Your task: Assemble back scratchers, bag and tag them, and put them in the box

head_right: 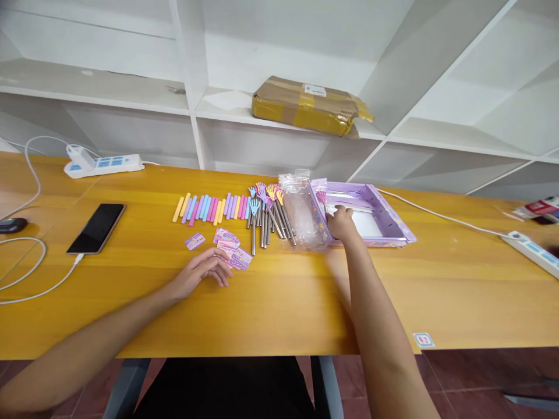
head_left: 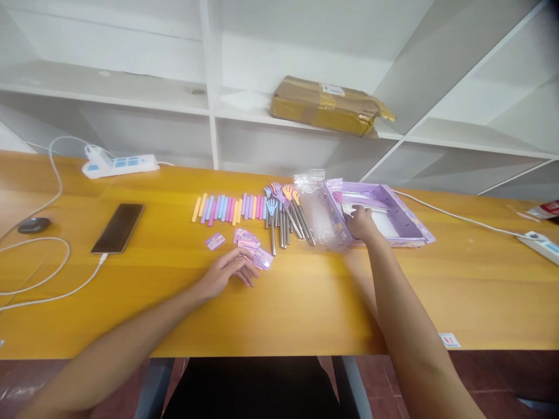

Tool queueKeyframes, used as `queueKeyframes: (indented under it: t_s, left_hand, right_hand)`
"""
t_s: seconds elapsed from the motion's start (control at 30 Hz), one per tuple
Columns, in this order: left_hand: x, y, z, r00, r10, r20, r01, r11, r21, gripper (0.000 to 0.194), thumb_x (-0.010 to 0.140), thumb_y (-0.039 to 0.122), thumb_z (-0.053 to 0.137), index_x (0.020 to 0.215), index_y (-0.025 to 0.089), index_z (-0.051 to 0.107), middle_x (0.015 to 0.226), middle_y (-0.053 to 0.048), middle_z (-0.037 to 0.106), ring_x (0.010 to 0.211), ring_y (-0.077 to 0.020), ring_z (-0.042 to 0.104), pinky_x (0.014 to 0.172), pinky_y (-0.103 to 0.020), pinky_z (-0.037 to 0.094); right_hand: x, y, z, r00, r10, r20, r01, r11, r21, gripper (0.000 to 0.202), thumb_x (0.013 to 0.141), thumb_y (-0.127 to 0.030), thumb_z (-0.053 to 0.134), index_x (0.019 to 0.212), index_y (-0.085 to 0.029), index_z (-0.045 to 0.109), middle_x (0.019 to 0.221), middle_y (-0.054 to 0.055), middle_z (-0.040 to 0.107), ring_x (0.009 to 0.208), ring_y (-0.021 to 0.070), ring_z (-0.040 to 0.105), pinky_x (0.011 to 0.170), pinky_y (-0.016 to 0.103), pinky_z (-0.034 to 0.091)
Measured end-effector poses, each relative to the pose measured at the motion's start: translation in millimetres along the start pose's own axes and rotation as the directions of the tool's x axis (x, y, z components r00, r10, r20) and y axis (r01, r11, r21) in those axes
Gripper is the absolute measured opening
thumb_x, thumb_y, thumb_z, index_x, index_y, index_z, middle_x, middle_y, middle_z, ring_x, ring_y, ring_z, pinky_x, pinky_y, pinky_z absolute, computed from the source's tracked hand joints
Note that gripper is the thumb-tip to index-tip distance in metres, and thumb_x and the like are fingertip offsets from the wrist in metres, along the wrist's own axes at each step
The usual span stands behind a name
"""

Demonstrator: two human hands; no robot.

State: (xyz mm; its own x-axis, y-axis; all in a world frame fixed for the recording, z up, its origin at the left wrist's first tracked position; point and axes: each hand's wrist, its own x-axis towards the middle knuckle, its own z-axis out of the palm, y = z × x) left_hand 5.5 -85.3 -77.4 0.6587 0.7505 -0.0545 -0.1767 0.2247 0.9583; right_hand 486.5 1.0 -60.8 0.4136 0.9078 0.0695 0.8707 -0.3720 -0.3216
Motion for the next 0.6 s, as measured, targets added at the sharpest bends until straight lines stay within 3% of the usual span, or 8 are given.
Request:
queueKeyframes:
  t_s: [0.17, 0.37, 0.5, 0.6]
  left_hand:
    - [0.0, -0.1, 0.1, 1.0, 0.011, 0.003, -0.011, 1.0, 0.006, 0.041, 0.106, 0.058, 0.059, 0.117, 0.018, 0.061, 0.099, -0.013, 0.082, 0.08, -0.0249, 0.08, 0.073, -0.037, 0.063]
    - [0.1, -0.9, -0.5, 1.0, 0.024, 0.003, -0.024, 0.999, 0.021, 0.039, 0.107, 0.056, 0.058, 0.116, 0.018, 0.061, 0.093, -0.011, 0.08, 0.078, -0.0241, 0.08, 0.071, -0.035, 0.062]
    - [1.4, -0.2, -3.2, 1.0, 0.021, -0.017, -0.02, 0.999, 0.031, 0.038, 0.107, 0.056, 0.059, 0.115, 0.018, 0.062, 0.088, -0.009, 0.079, 0.075, -0.0228, 0.079, 0.068, -0.034, 0.062]
    - [2.3, -0.4, -5.5, 0.999, 0.03, -0.03, -0.028, 0.998, 0.065, 0.037, 0.106, 0.054, 0.06, 0.113, 0.018, 0.062, 0.084, -0.007, 0.077, 0.07, -0.021, 0.077, 0.065, -0.033, 0.061]
  right_hand:
    - [-10.0, 7.7, 5.1, 0.983, -0.083, -0.165, 0.09, 0.995, 0.034, 0.042, 0.1, -0.03, 0.052, 0.136, -0.012, 0.065, 0.134, 0.024, 0.057, 0.124, 0.0325, 0.061, 0.11, 0.045, 0.047]
    - [-18.6, 8.0, 1.0, 0.94, -0.231, -0.251, 0.249, 0.968, 0.043, 0.03, 0.095, -0.025, 0.051, 0.106, -0.017, 0.078, 0.114, 0.018, 0.068, 0.114, 0.0329, 0.065, 0.104, 0.045, 0.051]
    - [-31.3, -11.5, -4.5, 0.882, -0.269, -0.387, 0.318, 0.946, 0.066, 0.034, 0.098, -0.026, 0.047, 0.109, -0.017, 0.078, 0.116, 0.018, 0.071, 0.113, 0.0335, 0.065, 0.102, 0.047, 0.051]
    - [-49.5, -40.3, -2.6, 0.857, -0.344, -0.383, 0.418, 0.9, 0.126, 0.028, 0.097, -0.025, 0.05, 0.102, -0.02, 0.077, 0.106, 0.014, 0.074, 0.098, 0.029, 0.068, 0.093, 0.041, 0.053]
